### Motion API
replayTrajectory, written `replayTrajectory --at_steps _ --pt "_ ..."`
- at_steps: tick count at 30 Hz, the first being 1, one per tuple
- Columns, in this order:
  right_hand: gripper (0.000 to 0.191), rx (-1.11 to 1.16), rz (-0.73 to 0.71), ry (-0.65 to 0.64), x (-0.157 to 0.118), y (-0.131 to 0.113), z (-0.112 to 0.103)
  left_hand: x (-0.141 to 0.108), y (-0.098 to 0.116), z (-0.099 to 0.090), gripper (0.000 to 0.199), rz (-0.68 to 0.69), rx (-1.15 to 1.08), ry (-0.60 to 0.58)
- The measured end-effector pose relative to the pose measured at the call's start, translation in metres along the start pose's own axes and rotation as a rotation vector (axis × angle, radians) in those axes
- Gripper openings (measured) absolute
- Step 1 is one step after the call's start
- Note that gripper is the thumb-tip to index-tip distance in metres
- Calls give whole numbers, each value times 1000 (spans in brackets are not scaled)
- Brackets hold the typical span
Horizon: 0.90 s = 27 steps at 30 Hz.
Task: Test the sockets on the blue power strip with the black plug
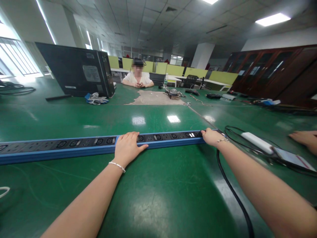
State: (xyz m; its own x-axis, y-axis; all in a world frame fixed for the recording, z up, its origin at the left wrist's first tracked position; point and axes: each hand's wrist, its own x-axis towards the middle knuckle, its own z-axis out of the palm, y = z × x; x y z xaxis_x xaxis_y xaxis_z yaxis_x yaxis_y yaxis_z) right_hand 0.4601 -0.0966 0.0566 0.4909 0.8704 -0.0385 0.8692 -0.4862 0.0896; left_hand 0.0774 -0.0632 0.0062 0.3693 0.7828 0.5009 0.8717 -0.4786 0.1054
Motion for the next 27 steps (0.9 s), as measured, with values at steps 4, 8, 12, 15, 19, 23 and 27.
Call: replayTrajectory --at_steps 4,8,12,15,19,23,27 --pt "48 -33 0 -29 1 1 -3 0 1 -1 59 -2 -3 5" --pt "47 -43 -8 -48 1 2 -6 0 1 -1 61 -18 -11 -2" --pt "53 -52 17 -11 1 5 -3 1 1 0 61 -20 -15 -13" --pt "53 -70 -23 0 3 7 -3 1 1 0 61 -19 -5 -10" --pt "52 -66 -39 -22 4 4 -5 2 1 0 59 -21 -3 -16" --pt "53 -45 -1 -4 -4 2 -19 2 1 0 59 -23 2 -14" --pt "60 -32 142 161 -3 22 -53 2 1 0 60 -22 14 -22"
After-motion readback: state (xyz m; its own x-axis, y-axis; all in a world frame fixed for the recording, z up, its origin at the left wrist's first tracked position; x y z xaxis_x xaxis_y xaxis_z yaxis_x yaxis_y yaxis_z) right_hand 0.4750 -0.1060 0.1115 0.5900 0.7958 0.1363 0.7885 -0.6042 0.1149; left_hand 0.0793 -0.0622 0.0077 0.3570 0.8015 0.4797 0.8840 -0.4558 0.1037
